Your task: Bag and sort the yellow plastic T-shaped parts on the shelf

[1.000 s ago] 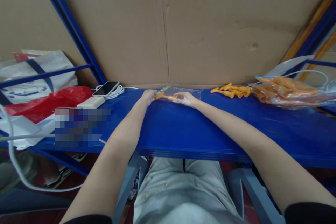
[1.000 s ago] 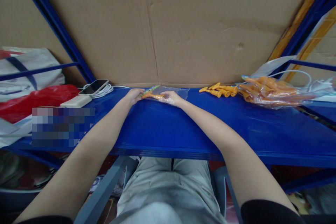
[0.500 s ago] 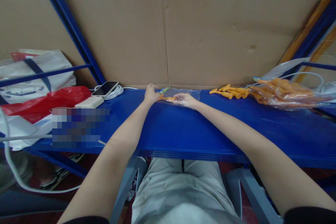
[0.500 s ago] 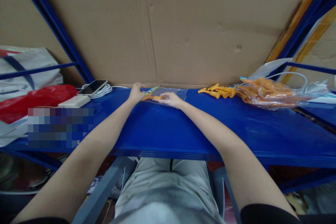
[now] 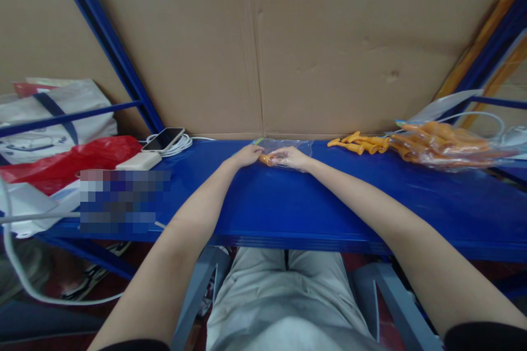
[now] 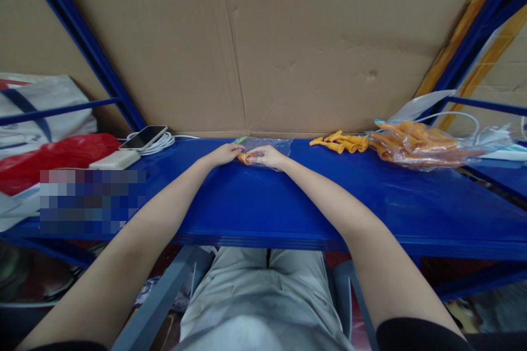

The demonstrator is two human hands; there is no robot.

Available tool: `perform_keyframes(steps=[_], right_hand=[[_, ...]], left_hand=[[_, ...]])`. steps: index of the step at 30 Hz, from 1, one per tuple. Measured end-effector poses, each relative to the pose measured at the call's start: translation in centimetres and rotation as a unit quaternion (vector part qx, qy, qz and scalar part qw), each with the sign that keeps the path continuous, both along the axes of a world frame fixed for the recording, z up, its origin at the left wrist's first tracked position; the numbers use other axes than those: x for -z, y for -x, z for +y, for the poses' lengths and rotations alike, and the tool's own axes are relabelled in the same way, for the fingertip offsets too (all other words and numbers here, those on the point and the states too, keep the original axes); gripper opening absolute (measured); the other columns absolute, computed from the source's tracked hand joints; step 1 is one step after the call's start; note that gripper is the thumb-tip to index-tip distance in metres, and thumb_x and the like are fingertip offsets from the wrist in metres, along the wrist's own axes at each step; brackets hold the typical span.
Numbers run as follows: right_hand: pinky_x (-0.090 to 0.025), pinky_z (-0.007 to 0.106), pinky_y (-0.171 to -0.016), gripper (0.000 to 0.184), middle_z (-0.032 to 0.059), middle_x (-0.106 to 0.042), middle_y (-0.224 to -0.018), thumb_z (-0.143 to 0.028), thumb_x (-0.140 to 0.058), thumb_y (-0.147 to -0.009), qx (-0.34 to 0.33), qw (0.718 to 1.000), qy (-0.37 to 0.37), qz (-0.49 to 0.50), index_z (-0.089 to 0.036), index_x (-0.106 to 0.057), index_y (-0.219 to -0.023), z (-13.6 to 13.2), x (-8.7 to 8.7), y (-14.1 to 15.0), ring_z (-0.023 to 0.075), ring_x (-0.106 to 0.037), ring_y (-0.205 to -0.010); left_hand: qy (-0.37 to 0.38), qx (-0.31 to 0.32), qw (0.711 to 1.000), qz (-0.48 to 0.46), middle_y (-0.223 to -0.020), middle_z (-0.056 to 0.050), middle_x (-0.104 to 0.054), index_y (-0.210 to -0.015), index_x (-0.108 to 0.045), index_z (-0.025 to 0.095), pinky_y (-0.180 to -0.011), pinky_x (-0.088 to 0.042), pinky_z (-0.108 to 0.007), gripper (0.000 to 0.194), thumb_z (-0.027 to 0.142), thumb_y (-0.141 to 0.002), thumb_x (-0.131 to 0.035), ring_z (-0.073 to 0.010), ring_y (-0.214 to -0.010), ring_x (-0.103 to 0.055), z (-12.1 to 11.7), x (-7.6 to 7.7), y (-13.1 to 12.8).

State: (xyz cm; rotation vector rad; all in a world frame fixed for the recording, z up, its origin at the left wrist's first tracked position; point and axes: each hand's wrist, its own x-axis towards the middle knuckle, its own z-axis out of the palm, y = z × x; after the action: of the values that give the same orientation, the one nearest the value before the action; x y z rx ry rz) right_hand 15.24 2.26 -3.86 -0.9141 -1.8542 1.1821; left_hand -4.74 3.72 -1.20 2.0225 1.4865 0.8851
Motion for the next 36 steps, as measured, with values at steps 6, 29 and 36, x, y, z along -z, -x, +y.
perform_keyframes(steps=[6,29,36], right_hand=[[-0.052,0.042,-0.103,0.033,0.0080,-0.079,-0.105,-0.034,-0.088,-0.070,-0.006,0.999,-0.027,-0.021,-0.017,-0.078,-0.096,0.6,0.2,0.1,0.0212,-0.073,-0.101],[-0.054,0.036,-0.097,0.035,0.0146,-0.075,-0.120,-0.022,-0.060,-0.091,0.309,0.857,-0.189,-0.366,-0.013,-0.075,-0.121,-1.7,-5.3,-13.9,0.0250,-0.072,-0.106],[-0.055,0.041,-0.088,0.035,0.0173,-0.076,-0.111,-0.042,-0.064,-0.089,0.366,0.737,-0.123,-0.554,-0.017,-0.081,-0.107,-1.7,-4.4,-19.6,0.0333,-0.070,-0.105]], left_hand=[[-0.008,0.021,0.990,0.141,-0.135,-0.008,-0.070,-0.097,-0.078,0.018,-0.120,-0.033,-0.026,0.034,0.020,-0.092,-0.045,-0.0208,-0.136,-0.057,-0.1,-0.3,0.0],[0.001,-0.024,0.999,0.049,-0.121,-0.007,-0.076,-0.078,-0.077,0.021,-0.117,-0.037,-0.028,0.023,0.023,-0.086,-0.056,-0.0244,-0.132,-0.061,0.5,0.2,0.7],[-0.001,-0.017,0.999,0.050,-0.121,-0.005,-0.076,-0.076,-0.074,0.023,-0.120,-0.033,-0.027,0.023,0.023,-0.089,-0.055,-0.0225,-0.135,-0.057,0.3,0.3,0.8]])
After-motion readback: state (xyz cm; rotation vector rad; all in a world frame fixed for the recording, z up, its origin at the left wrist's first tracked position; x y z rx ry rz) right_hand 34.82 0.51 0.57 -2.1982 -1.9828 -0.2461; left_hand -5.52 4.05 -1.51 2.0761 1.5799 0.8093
